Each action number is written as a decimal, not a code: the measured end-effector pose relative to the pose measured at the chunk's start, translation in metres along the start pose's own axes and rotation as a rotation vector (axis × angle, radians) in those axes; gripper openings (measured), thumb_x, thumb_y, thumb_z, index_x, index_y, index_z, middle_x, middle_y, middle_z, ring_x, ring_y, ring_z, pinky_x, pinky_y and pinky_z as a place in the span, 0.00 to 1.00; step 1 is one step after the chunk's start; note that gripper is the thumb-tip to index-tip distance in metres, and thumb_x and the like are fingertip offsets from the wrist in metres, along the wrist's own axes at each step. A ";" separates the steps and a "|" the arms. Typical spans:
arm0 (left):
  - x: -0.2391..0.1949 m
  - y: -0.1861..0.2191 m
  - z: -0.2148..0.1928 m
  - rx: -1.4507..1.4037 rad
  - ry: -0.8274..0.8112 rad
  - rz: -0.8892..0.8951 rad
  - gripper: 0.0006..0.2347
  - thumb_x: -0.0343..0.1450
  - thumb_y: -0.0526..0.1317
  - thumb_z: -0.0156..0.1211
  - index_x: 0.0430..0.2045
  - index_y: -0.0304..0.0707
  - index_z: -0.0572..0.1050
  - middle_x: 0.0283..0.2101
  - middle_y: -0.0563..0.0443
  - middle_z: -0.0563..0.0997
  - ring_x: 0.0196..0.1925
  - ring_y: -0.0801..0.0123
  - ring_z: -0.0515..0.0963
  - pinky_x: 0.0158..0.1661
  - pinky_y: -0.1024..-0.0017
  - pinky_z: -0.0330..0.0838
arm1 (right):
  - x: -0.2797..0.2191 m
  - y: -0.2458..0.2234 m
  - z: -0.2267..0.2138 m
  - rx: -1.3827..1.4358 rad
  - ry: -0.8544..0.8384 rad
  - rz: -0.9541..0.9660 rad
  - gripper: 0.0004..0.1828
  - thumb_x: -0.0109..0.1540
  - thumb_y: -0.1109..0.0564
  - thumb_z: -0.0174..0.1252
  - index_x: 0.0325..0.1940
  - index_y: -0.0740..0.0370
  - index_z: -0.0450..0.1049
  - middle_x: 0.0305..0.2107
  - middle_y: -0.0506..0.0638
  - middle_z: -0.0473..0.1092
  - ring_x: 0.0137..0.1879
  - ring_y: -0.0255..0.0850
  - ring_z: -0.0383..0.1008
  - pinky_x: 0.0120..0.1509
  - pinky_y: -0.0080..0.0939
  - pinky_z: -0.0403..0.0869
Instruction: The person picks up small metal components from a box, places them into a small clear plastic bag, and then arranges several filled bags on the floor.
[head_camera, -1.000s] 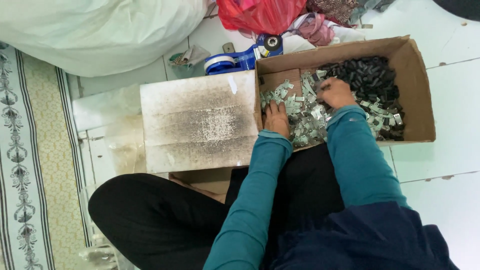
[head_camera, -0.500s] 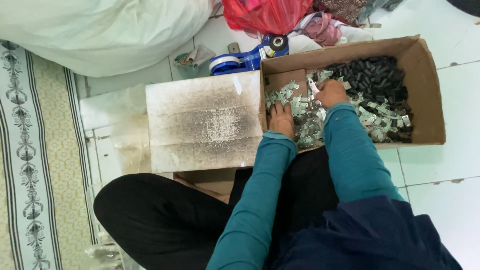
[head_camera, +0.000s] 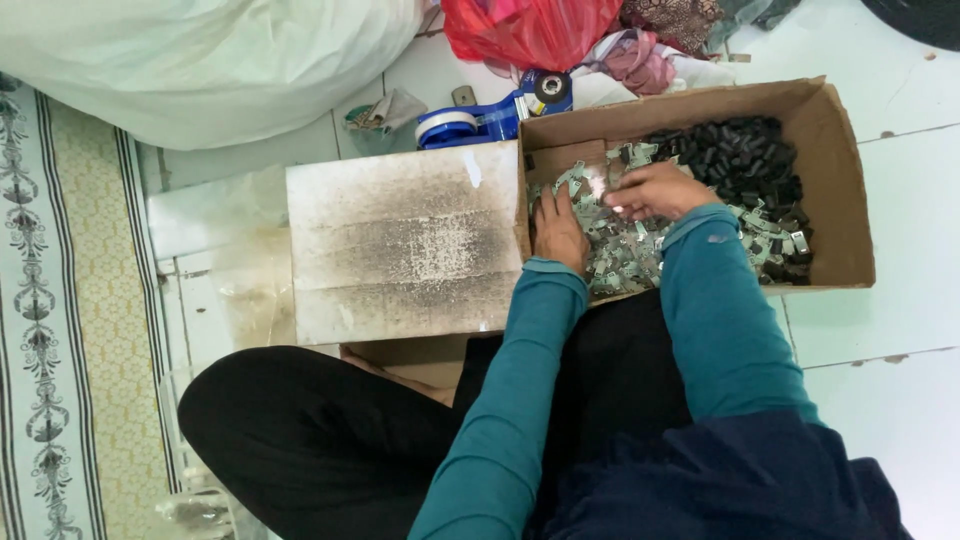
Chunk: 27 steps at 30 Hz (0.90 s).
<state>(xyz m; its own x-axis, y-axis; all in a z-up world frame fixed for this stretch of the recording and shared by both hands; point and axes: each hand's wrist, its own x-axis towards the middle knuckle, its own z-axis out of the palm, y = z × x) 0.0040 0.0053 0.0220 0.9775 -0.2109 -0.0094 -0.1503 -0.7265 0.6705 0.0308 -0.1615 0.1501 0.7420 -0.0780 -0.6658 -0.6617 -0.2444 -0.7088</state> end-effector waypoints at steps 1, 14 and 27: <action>0.000 0.001 0.001 0.000 -0.003 0.001 0.29 0.70 0.27 0.46 0.71 0.35 0.52 0.71 0.27 0.55 0.71 0.34 0.60 0.65 0.43 0.66 | 0.017 0.013 -0.006 0.002 0.001 0.002 0.34 0.52 0.51 0.75 0.53 0.75 0.73 0.36 0.58 0.76 0.38 0.39 0.80 0.44 0.32 0.78; -0.001 -0.036 0.045 0.184 -0.114 0.033 0.26 0.69 0.34 0.48 0.66 0.34 0.61 0.70 0.31 0.57 0.74 0.38 0.56 0.60 0.43 0.70 | 0.140 0.092 -0.005 -0.700 0.277 -0.098 0.22 0.61 0.51 0.68 0.56 0.62 0.75 0.48 0.66 0.75 0.53 0.64 0.78 0.46 0.64 0.82; 0.000 -0.022 0.029 0.212 -0.200 -0.015 0.26 0.71 0.33 0.50 0.67 0.37 0.59 0.72 0.34 0.55 0.76 0.44 0.54 0.61 0.46 0.69 | 0.181 0.147 -0.049 -0.562 0.501 -0.016 0.13 0.61 0.54 0.56 0.45 0.53 0.84 0.42 0.62 0.79 0.48 0.61 0.80 0.45 0.59 0.81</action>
<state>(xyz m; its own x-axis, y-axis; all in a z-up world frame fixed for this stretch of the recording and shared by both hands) 0.0025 0.0022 -0.0144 0.9345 -0.3083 -0.1781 -0.1842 -0.8467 0.4991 0.0731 -0.2584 -0.0630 0.8001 -0.4676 -0.3757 -0.5953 -0.6955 -0.4023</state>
